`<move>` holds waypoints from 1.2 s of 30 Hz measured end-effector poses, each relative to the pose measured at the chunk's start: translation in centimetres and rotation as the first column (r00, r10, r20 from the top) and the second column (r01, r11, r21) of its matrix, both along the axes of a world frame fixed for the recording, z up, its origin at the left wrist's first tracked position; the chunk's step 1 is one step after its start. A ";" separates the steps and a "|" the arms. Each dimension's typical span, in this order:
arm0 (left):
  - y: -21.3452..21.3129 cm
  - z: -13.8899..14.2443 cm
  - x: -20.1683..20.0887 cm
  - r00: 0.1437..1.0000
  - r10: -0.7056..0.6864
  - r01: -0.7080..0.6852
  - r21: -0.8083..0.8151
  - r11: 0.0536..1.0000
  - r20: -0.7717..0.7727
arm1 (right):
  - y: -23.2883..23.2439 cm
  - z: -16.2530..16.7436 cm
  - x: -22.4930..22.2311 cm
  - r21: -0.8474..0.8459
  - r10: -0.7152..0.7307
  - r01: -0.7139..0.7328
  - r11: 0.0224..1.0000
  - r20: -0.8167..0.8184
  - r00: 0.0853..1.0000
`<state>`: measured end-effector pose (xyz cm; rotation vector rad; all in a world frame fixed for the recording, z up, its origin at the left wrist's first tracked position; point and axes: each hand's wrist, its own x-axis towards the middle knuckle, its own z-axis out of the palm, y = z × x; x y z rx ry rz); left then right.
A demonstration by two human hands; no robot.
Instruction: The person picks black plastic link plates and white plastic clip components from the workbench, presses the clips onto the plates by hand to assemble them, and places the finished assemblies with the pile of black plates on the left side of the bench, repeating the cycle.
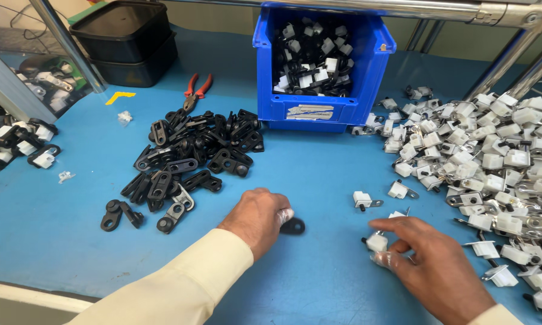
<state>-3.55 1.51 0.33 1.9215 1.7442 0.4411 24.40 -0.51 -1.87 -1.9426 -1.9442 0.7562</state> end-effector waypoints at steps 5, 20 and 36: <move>0.0 -1.4 0.1 0.990 0.099 -0.091 -0.078 0.993 0.101 | 0.9 -0.7 -0.5 0.215 0.228 -0.230 0.949 0.033 0.973; 0.1 -1.9 1.2 0.924 0.320 -0.301 -0.117 0.946 0.209 | 0.9 -0.8 -4.5 0.231 0.011 0.012 0.973 -0.097 0.995; 0.9 -0.7 5.3 0.890 0.373 -0.261 -0.377 0.889 0.263 | 2.2 -2.4 -7.0 0.071 -0.080 0.144 0.987 -0.559 0.825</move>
